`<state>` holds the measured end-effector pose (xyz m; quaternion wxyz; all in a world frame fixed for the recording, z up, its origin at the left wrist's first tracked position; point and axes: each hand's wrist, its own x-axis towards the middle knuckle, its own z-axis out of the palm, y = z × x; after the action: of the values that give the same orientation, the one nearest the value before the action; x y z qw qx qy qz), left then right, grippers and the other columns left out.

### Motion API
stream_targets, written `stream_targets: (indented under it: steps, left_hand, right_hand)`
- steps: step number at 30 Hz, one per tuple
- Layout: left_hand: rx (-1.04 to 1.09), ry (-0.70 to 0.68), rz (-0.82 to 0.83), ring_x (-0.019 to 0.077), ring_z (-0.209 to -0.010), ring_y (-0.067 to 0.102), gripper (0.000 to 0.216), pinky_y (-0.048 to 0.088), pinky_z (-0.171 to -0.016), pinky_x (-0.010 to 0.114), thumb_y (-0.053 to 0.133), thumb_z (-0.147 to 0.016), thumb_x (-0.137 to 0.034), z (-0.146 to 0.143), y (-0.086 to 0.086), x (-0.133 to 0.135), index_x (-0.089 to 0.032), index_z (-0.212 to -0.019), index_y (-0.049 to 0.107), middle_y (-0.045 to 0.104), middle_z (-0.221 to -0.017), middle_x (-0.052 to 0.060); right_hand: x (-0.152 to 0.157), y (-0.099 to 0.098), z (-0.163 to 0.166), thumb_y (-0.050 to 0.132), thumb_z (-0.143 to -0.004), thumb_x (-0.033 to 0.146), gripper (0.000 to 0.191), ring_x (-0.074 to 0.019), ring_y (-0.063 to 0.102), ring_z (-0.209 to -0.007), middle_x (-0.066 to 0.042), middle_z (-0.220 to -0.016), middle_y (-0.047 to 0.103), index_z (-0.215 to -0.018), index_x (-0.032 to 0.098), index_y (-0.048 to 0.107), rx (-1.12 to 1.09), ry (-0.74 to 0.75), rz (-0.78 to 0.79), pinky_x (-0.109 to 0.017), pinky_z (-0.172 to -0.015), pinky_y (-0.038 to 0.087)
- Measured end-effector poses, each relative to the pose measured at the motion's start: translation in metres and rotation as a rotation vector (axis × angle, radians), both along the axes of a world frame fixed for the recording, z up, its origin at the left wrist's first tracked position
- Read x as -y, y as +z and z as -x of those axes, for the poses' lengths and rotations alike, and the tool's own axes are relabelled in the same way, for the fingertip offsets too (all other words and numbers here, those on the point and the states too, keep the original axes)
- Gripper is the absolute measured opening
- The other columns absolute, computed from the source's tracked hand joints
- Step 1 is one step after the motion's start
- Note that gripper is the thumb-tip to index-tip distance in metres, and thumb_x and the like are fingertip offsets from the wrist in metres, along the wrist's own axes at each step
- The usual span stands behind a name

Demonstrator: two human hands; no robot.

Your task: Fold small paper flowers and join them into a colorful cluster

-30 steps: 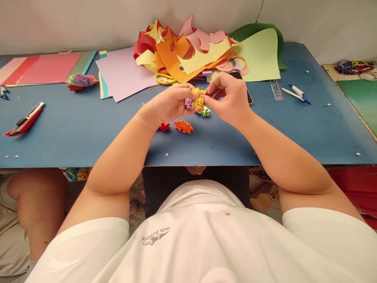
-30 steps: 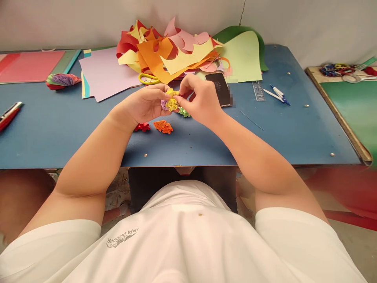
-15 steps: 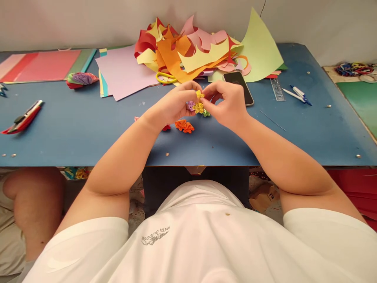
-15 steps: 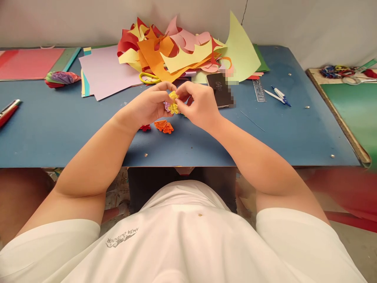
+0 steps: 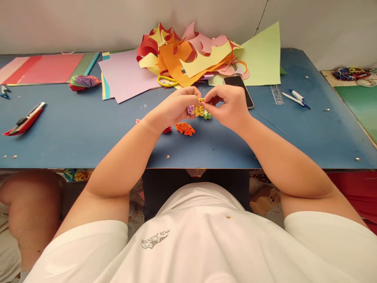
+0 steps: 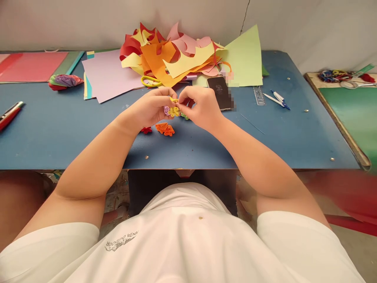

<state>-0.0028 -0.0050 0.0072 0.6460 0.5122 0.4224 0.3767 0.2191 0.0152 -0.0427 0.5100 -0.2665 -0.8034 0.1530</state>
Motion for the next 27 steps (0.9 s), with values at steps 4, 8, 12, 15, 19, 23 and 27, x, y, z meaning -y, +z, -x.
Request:
stream_targets:
  steps: [4, 8, 12, 15, 19, 23, 27]
  left_hand:
    - [-0.019, 0.017, -0.002, 0.0130, -0.074, 0.069, 0.018, 0.055, -0.074, 0.031, 0.083, -0.086, -0.016, 0.001, 0.000, 0.000, -0.024, -0.092, 0.068, 0.068, -0.085, -0.001]
    - [-0.017, 0.026, -0.005, 0.0146, -0.076, 0.070, 0.014, 0.058, -0.079, 0.034, 0.079, -0.087, -0.016, 0.000, 0.001, 0.001, -0.024, -0.092, 0.068, 0.071, -0.087, 0.000]
    - [-0.015, 0.015, 0.009, 0.0140, -0.076, 0.069, 0.011, 0.053, -0.073, 0.031, 0.077, -0.089, -0.018, -0.001, 0.002, 0.001, -0.024, -0.090, 0.068, 0.070, -0.085, 0.000]
    - [-0.039, 0.026, -0.021, 0.0129, -0.076, 0.064, 0.010, 0.054, -0.074, 0.030, 0.081, -0.085, -0.018, 0.001, 0.001, 0.000, -0.023, -0.086, 0.072, 0.067, -0.083, -0.001]
    - [-0.153, -0.007, -0.166, 0.0140, -0.080, 0.064, 0.007, 0.053, -0.077, 0.031, 0.082, -0.082, -0.017, 0.007, 0.003, -0.001, -0.023, -0.081, 0.079, 0.072, -0.082, 0.001]
    - [-0.271, -0.052, -0.309, 0.0162, -0.083, 0.067, 0.005, 0.056, -0.082, 0.033, 0.083, -0.081, -0.017, 0.011, 0.011, 0.000, -0.021, -0.079, 0.082, 0.078, -0.083, 0.005]
    - [-0.368, -0.022, -0.434, 0.0182, -0.089, 0.069, 0.005, 0.060, -0.087, 0.034, 0.082, -0.081, -0.017, 0.014, 0.012, -0.004, -0.022, -0.079, 0.082, 0.081, -0.086, 0.005]
  right_hand:
    - [-0.007, -0.006, -0.001, 0.091, -0.108, 0.049, 0.025, -0.0262, 0.084, -0.086, -0.003, -0.096, 0.086, -0.099, 0.030, 0.077, -0.006, -0.017, 0.093, -0.043, -0.077, 0.074]
    - [-0.013, -0.011, -0.003, 0.095, -0.109, 0.066, 0.039, -0.0271, 0.083, -0.088, -0.003, -0.099, 0.083, -0.108, 0.032, 0.076, 0.016, -0.043, 0.117, -0.043, -0.074, 0.072]
    - [-0.008, -0.006, -0.002, 0.084, -0.113, 0.042, 0.016, -0.0240, 0.083, -0.082, -0.001, -0.096, 0.084, -0.105, 0.032, 0.075, -0.003, 0.031, 0.009, -0.041, -0.076, 0.072]
    - [-0.001, 0.000, -0.002, 0.075, -0.107, 0.023, 0.012, -0.0229, 0.083, -0.079, 0.000, -0.093, 0.087, -0.099, 0.032, 0.075, 0.005, 0.029, -0.055, -0.040, -0.076, 0.072]
    - [0.006, 0.004, 0.000, 0.074, -0.100, 0.014, 0.018, -0.0227, 0.083, -0.078, 0.001, -0.091, 0.088, -0.098, 0.031, 0.077, 0.009, 0.027, -0.103, -0.039, -0.075, 0.070]
    - [0.007, 0.004, 0.001, 0.071, -0.096, 0.010, 0.021, -0.0219, 0.083, -0.077, 0.001, -0.090, 0.089, -0.098, 0.029, 0.080, 0.009, 0.041, -0.105, -0.037, -0.073, 0.067]
    - [0.007, 0.005, 0.000, 0.071, -0.094, 0.010, 0.023, -0.0238, 0.086, -0.083, -0.001, -0.095, 0.092, -0.100, 0.027, 0.085, 0.084, 0.024, -0.076, -0.040, -0.082, 0.070]
